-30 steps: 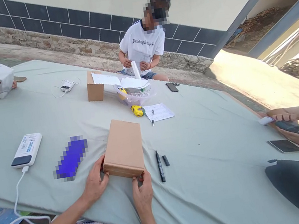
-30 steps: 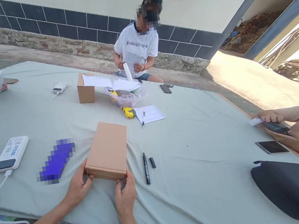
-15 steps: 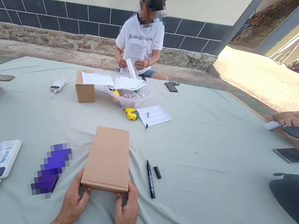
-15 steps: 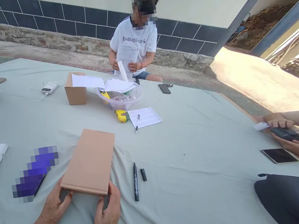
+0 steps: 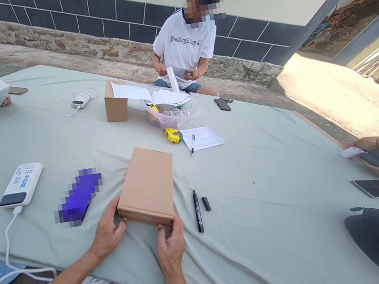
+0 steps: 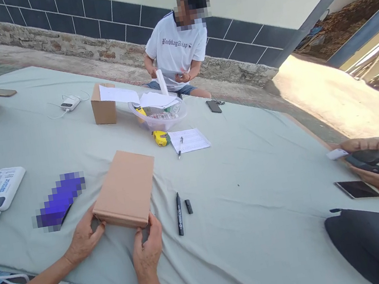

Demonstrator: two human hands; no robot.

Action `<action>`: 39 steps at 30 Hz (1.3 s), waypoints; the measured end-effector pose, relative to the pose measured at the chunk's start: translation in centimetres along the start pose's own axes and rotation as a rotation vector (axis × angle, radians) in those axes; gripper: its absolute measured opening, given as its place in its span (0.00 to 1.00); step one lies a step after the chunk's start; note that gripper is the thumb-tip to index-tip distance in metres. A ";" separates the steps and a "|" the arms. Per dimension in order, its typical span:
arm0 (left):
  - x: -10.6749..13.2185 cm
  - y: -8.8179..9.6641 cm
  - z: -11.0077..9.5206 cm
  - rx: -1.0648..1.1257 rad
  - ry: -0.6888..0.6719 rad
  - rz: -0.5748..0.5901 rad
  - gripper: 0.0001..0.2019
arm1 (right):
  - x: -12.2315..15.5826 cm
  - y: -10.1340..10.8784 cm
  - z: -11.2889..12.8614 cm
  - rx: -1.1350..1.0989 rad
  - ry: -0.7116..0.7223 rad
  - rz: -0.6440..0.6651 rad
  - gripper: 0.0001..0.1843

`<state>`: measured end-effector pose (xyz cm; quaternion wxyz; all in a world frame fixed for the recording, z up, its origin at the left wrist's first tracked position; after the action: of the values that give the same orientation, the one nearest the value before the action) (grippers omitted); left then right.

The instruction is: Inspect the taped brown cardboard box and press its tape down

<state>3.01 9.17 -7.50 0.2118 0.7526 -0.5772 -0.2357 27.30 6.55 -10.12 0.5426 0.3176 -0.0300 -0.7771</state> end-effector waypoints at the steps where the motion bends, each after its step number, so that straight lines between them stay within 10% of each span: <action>1: -0.1 -0.1 -0.1 0.005 -0.008 0.004 0.29 | -0.1 -0.1 0.0 -0.002 -0.018 0.007 0.25; 39: -0.9 -0.6 0.6 0.317 -0.029 0.019 0.33 | -1.2 0.1 -0.4 -0.030 -0.108 -0.056 0.19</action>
<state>2.93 10.15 -8.26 0.0843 0.7676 -0.6172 -0.1506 27.81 7.70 -9.84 0.5228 0.2676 -0.0385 -0.8084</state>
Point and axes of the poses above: each hand's wrist, its own x-axis away from the middle knuckle, its own y-axis out of the back of the hand, z = x × y, the point moved 10 cm from there along -x, towards the middle knuckle, and after that the axes turned 15 degrees about y, right-handed, at the moved point
